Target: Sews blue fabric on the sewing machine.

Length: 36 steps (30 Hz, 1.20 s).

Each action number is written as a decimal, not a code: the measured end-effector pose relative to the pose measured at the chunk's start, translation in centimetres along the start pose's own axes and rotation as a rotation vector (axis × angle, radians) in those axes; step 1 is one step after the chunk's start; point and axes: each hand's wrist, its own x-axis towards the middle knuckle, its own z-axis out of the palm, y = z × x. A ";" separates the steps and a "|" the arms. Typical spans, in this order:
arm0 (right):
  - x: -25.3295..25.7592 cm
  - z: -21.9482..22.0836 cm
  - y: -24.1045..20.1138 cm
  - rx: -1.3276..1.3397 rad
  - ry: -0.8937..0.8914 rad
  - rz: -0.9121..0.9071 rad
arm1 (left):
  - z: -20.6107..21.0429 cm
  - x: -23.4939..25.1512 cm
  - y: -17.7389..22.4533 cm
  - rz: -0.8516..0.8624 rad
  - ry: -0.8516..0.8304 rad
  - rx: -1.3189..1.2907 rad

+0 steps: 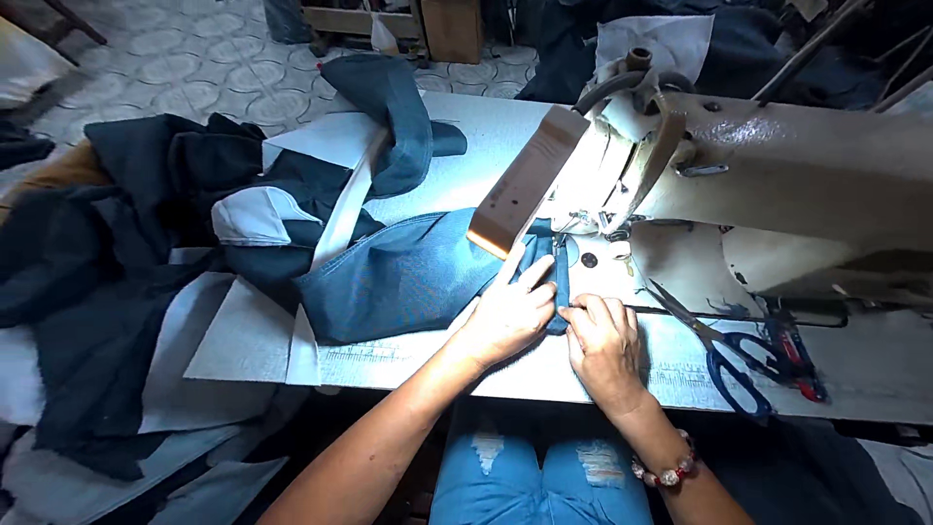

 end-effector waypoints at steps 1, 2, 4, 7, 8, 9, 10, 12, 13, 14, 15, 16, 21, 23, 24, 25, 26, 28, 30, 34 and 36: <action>-0.1 -0.1 0.0 -0.002 -0.003 0.004 | -0.6 0.1 -0.5 -0.073 -0.082 -0.038; -0.3 -0.2 0.1 0.005 -0.008 0.012 | -1.2 0.1 -0.9 -0.151 -0.171 -0.048; -0.4 -0.1 0.0 0.019 0.001 0.020 | -2.0 0.6 -1.3 -0.243 -0.268 -0.041; -0.6 0.0 0.0 0.046 0.002 0.044 | -2.7 1.5 0.4 -0.277 -0.314 -0.061; -0.6 -0.1 0.1 0.052 0.000 0.047 | -2.6 1.5 1.1 -0.260 -0.306 -0.072; -0.7 -0.1 0.1 0.055 -0.002 0.050 | -2.2 1.3 1.7 -0.250 -0.301 -0.087; -0.8 -0.2 0.2 0.054 -0.006 0.049 | -1.8 0.8 2.2 -0.268 -0.316 -0.104; -0.9 -0.3 0.4 0.050 -0.020 0.035 | -0.9 -0.3 2.7 -0.322 -0.276 -0.109; -0.8 -0.3 0.5 0.041 -0.021 0.023 | -0.6 -0.6 2.8 -0.341 -0.254 -0.100; -0.8 -0.4 0.5 0.035 -0.022 0.014 | -0.4 -0.9 3.0 -0.344 -0.231 -0.083; -0.7 -0.4 0.5 0.034 -0.024 0.007 | -0.3 -1.0 3.1 -0.344 -0.218 -0.077; -0.6 -0.4 0.6 0.034 -0.030 -0.001 | -0.3 -1.1 3.1 -0.340 -0.216 -0.076; -0.4 -0.4 0.9 0.017 -0.087 -0.048 | -1.0 -0.8 2.3 -0.342 -0.315 -0.127; -0.3 -0.4 0.8 0.000 -0.090 -0.051 | -1.2 -0.7 2.2 -0.366 -0.360 -0.161; -0.2 -0.4 0.8 -0.008 -0.083 -0.050 | -1.3 -0.7 2.1 -0.373 -0.364 -0.175; -0.1 -0.3 0.8 -0.009 -0.076 -0.047 | -1.2 -0.7 2.0 -0.375 -0.356 -0.186; 0.0 -0.3 0.8 -0.002 -0.069 -0.043 | -1.1 -0.7 1.8 -0.372 -0.330 -0.192; 0.3 0.0 0.9 0.016 -0.062 -0.043 | -0.8 -0.7 1.4 -0.363 -0.281 -0.203; 0.6 0.2 1.1 0.029 -0.062 -0.042 | -0.7 -0.5 1.0 -0.354 -0.263 -0.213; 1.3 0.6 1.4 0.047 -0.074 -0.033 | -0.6 0.1 0.3 -0.346 -0.262 -0.220; 1.8 0.8 1.8 0.058 -0.071 -0.039 | -0.3 0.3 -0.1 -0.327 -0.235 -0.210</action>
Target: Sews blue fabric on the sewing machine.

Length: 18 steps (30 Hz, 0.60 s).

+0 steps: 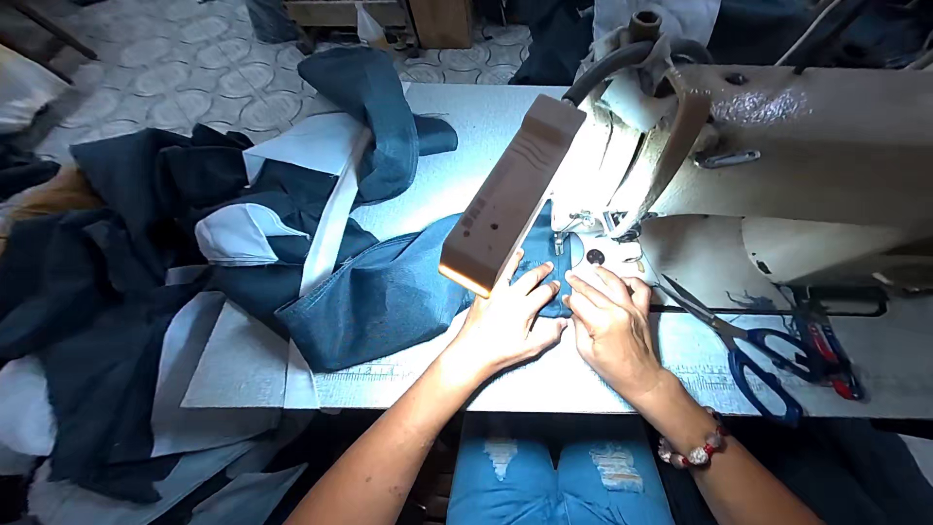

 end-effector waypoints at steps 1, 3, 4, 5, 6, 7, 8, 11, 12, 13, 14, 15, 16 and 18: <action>0.3 0.1 0.3 0.009 0.004 -0.003 | 0.2 0.3 -0.2 0.010 0.020 0.007; 0.9 0.3 0.8 0.034 -0.012 0.010 | 0.3 0.9 -0.6 0.019 0.049 0.009; 1.2 0.4 1.0 0.047 -0.024 0.020 | 0.2 1.2 -0.7 0.015 0.050 0.012; 1.5 0.7 1.3 0.056 -0.031 0.031 | 0.2 1.6 -0.9 0.009 0.052 0.006; 1.9 0.9 1.5 0.062 -0.036 0.041 | 0.2 1.9 -1.0 0.004 0.058 0.002; 2.2 1.1 1.7 0.075 -0.042 0.052 | 0.2 2.2 -1.1 -0.007 0.062 -0.016; 2.5 1.2 2.0 0.085 -0.047 0.061 | 0.2 2.5 -1.2 -0.019 0.070 -0.032; 3.0 1.3 2.5 0.110 -0.082 0.076 | 0.2 3.3 -1.5 -0.043 0.082 -0.054; 2.9 0.8 2.4 0.121 -0.118 0.095 | 0.1 3.4 -1.4 -0.045 0.086 -0.059; 2.5 0.1 2.3 0.130 -0.158 0.116 | 0.1 3.5 -1.4 -0.047 0.089 -0.066; 1.9 -1.0 2.1 0.133 -0.191 0.133 | 0.0 3.5 -1.4 -0.054 0.076 -0.066; 1.1 -2.2 1.9 0.132 -0.193 0.133 | -0.1 3.5 -1.5 -0.058 0.071 -0.066; 0.0 -3.5 2.0 0.129 -0.174 0.120 | 0.0 3.5 -1.5 -0.057 0.074 -0.064; -2.0 -6.5 3.1 0.111 -0.100 0.088 | 0.4 3.4 -1.9 -0.056 0.080 -0.027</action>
